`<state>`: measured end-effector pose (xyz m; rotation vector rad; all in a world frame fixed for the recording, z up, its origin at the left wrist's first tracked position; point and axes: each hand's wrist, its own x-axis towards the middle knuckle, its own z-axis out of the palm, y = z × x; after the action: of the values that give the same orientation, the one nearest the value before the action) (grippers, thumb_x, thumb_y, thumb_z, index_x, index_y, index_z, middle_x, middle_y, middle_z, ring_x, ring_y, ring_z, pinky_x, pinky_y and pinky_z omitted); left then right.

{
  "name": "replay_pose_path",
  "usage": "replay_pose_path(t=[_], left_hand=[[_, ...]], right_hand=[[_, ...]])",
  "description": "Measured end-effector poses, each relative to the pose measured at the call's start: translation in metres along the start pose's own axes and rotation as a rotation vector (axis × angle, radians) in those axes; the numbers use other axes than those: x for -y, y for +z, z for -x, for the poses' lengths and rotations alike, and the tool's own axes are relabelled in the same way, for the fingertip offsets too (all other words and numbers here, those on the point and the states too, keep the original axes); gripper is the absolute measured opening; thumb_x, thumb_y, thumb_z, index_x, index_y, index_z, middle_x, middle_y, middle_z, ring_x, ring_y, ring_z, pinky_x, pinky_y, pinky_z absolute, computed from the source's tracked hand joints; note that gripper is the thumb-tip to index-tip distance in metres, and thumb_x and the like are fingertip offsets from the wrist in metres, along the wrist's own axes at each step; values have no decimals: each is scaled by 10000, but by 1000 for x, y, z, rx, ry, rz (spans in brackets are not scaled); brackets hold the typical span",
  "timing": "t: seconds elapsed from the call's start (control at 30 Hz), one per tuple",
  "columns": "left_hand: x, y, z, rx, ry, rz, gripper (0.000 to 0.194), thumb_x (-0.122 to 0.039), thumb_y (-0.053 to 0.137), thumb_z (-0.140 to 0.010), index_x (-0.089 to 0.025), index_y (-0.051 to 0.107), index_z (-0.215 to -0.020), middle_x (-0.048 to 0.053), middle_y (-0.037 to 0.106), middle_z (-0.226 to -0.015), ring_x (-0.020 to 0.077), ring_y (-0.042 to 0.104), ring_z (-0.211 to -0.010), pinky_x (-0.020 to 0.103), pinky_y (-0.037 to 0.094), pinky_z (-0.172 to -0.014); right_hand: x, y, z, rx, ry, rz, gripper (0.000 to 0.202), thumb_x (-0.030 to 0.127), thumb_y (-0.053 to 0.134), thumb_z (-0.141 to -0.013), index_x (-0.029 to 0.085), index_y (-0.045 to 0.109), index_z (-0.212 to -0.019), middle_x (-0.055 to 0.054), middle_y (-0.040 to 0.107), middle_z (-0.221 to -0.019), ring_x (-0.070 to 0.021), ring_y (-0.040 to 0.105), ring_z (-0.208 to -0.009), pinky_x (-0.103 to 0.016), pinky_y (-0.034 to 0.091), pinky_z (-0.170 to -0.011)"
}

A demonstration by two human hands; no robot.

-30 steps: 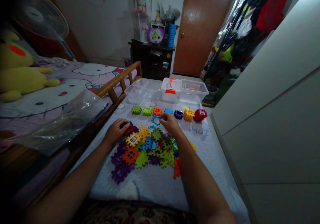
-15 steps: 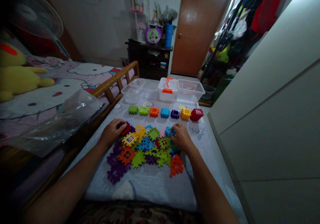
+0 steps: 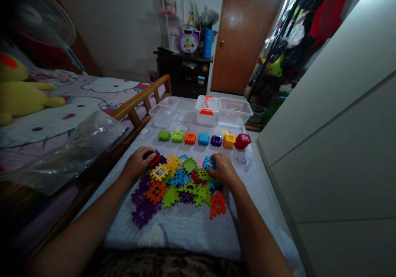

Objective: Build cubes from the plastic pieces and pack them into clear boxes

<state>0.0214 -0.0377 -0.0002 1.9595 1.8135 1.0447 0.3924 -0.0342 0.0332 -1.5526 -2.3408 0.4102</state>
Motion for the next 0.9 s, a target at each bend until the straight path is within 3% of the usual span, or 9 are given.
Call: replay_pose_path(t=[0.23, 0.77, 0.9], left_hand=[[1, 1, 0, 11, -17, -4, 307, -470, 509, -857, -211, 672, -883, 71, 682, -990, 243, 632, -974, 374, 489, -934], [1, 1, -1, 3, -4, -6, 284, -450, 514, -847, -211, 665, -870, 71, 682, -972, 245, 635, -961, 378, 492, -929], [1, 1, -1, -2, -5, -5, 275, -446, 512, -842, -217, 662, -866, 69, 686, -967, 241, 634, -957, 375, 493, -927]], right_hand=[[-4, -4, -8, -47, 38, -37, 311, 191, 667, -738, 184, 609, -1044, -93, 656, -1080, -238, 585, -1051, -359, 437, -942], [-2, -2, -16, 41, 58, 95, 431, 318, 712, -766, 145, 649, -1156, -116, 624, -1083, -250, 577, -1038, -331, 429, -914], [1, -4, -18, 61, 68, 135, 387, 322, 729, -754, 150, 670, -1096, -109, 622, -1041, -249, 573, -999, -325, 426, -874]])
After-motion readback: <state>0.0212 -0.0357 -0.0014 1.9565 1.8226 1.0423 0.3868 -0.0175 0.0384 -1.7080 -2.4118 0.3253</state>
